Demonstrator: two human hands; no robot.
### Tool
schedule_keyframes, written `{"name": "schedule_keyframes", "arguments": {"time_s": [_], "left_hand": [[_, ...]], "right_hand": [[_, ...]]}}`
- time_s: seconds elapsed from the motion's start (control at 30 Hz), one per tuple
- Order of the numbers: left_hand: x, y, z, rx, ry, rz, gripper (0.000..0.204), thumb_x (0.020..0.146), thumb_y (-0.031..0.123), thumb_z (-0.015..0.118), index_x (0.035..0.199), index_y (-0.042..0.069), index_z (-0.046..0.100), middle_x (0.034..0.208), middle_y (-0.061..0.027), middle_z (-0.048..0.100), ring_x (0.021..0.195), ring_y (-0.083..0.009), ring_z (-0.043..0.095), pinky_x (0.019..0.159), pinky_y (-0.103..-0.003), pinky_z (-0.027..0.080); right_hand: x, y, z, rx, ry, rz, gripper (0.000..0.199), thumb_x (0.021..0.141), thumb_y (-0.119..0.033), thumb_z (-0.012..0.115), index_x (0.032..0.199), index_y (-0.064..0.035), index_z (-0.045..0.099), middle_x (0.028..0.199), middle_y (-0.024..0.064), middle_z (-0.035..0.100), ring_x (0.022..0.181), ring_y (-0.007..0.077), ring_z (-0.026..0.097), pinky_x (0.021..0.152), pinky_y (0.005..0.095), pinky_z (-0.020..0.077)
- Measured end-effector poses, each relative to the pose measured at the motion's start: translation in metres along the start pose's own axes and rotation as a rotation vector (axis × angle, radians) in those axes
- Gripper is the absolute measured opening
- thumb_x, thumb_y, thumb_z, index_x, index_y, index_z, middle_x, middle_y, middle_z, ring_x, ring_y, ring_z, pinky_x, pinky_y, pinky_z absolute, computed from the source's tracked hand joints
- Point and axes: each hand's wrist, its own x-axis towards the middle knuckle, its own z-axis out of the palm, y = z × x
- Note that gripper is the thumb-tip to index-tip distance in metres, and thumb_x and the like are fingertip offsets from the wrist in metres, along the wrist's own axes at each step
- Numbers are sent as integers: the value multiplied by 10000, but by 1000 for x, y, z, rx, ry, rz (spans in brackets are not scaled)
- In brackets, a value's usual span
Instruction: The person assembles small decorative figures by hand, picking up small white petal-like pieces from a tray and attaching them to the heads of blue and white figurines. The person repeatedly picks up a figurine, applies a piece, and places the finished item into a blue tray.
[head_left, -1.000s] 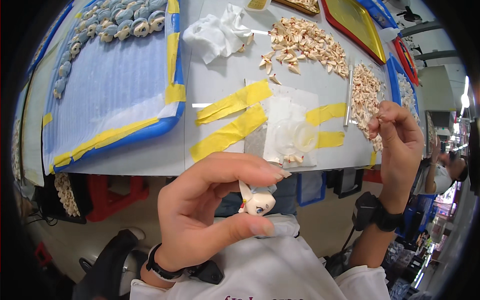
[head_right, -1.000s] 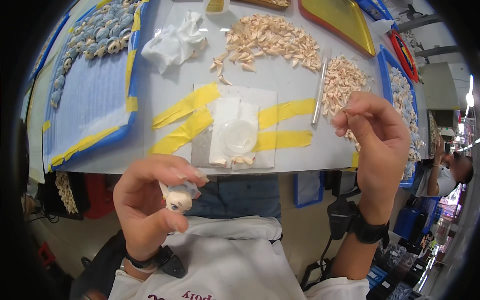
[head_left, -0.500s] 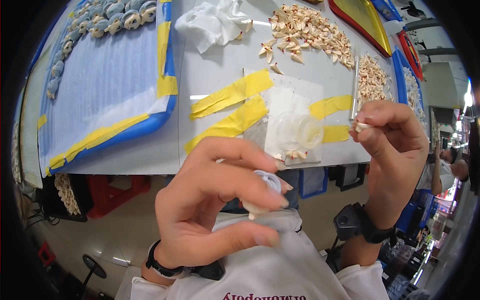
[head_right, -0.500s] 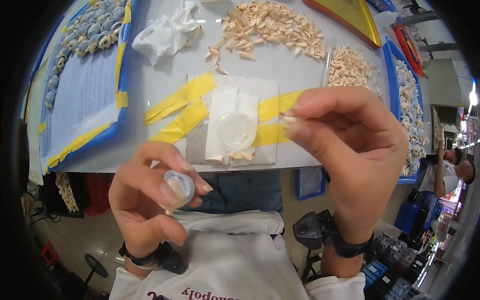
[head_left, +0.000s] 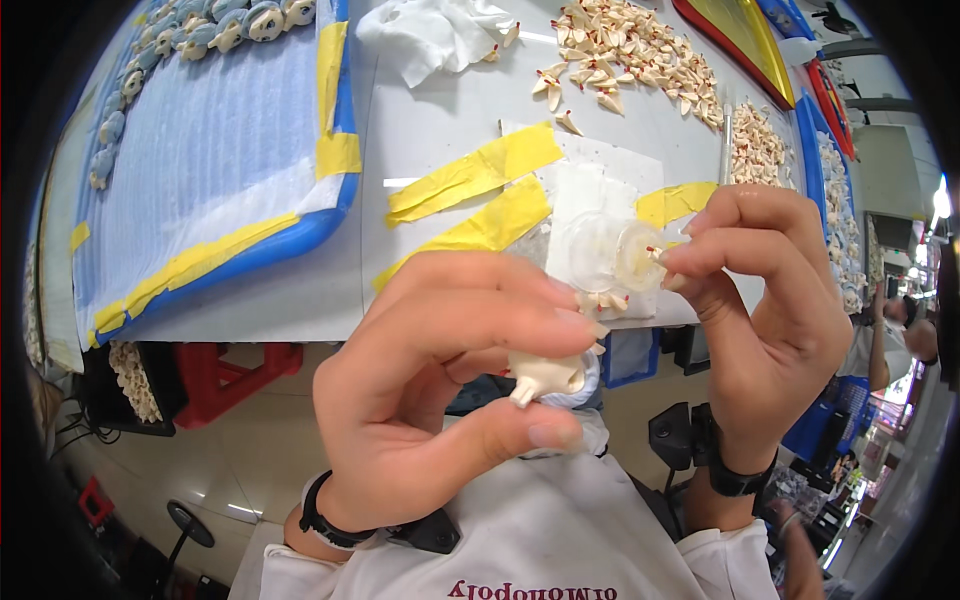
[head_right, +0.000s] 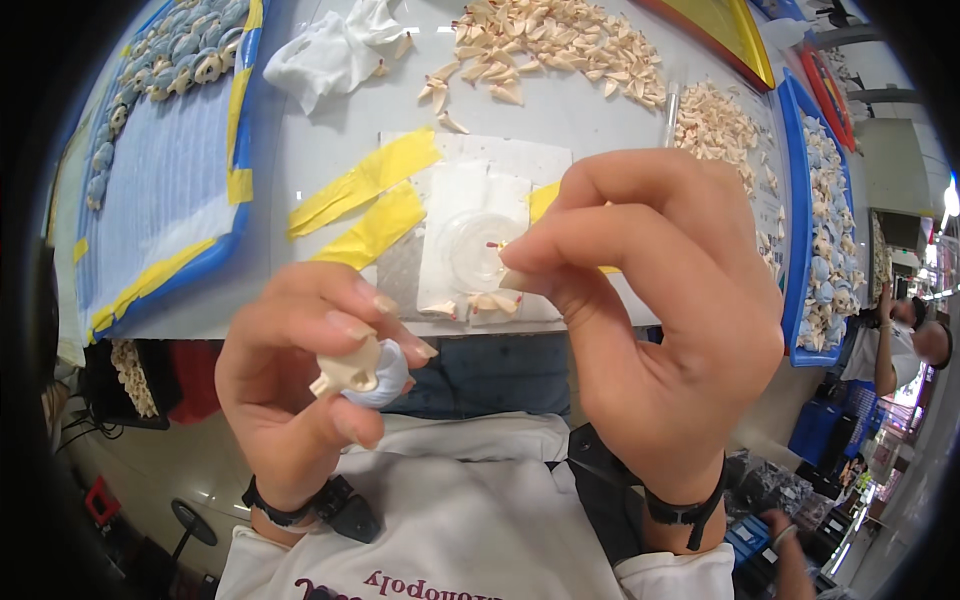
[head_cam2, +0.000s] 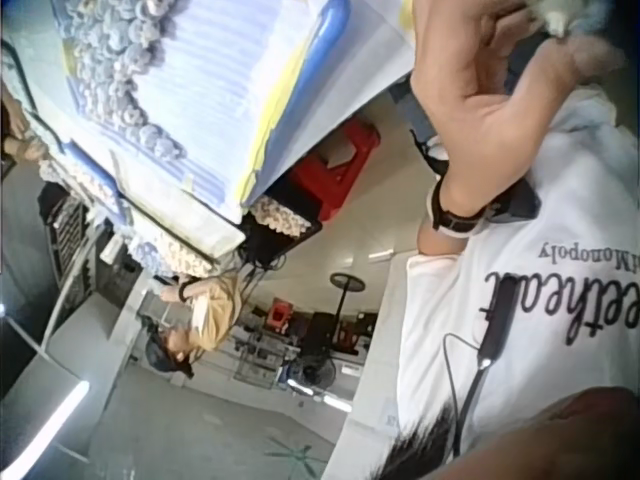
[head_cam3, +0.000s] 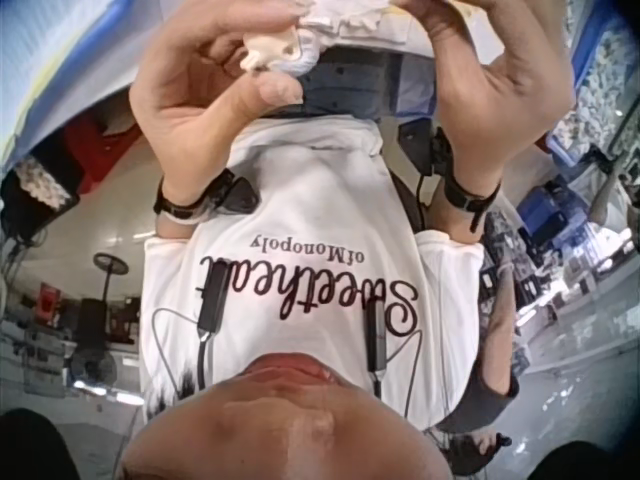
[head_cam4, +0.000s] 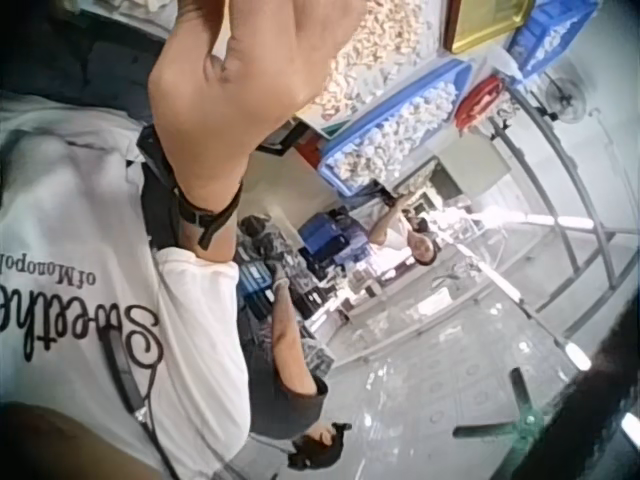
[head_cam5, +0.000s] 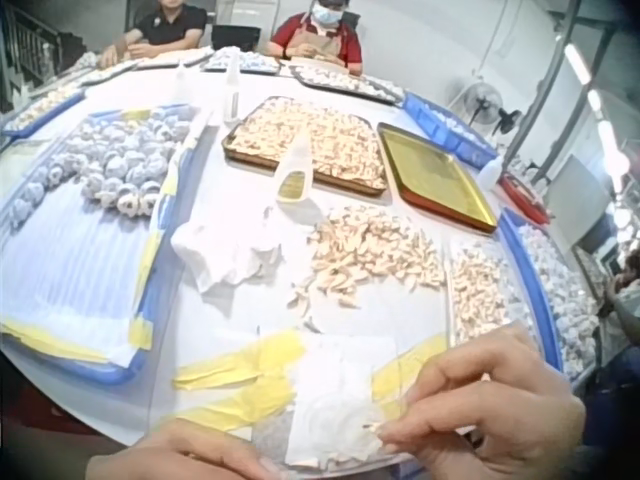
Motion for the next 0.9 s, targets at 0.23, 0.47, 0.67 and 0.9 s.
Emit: {"name": "schedule_keyframes", "arguments": {"time_s": [0.23, 0.47, 0.67, 0.9], "left_hand": [[0, 10, 17, -136, 154, -191, 475, 676, 321, 764, 955, 22, 522, 909, -124, 542, 802, -196, 581, 693, -292, 481], [-1, 15, 21, -58, 169, -202, 468, 688, 314, 765, 950, 1, 535, 859, -91, 551, 777, -134, 557, 706, -256, 466], [-12, 5, 9, 28, 132, -112, 470, 685, 316, 765, 937, -31, 573, 824, -76, 545, 721, -125, 546, 668, -241, 456], [-5, 9, 6, 370, -9, 134, 456, 685, 311, 753, 935, -27, 575, 851, -115, 577, 726, -175, 551, 633, -262, 440]], "right_hand": [[-7, -12, 1, 485, 32, 31, 158, 716, -27, 669, 802, -52, 539, 872, 89, 493, 711, 123, 448, 671, 216, 367], [-18, -23, 7, 465, -85, 21, 160, 731, -64, 685, 831, -74, 561, 810, 74, 482, 692, 117, 471, 644, 200, 369], [-17, -24, 0, 192, -128, -128, 179, 697, -18, 679, 842, -62, 584, 795, 76, 498, 688, 162, 483, 638, 239, 387], [-25, -22, -9, 535, -180, 111, 339, 723, -112, 720, 1001, -19, 550, 978, 106, 496, 805, 150, 507, 695, 263, 413]]}}
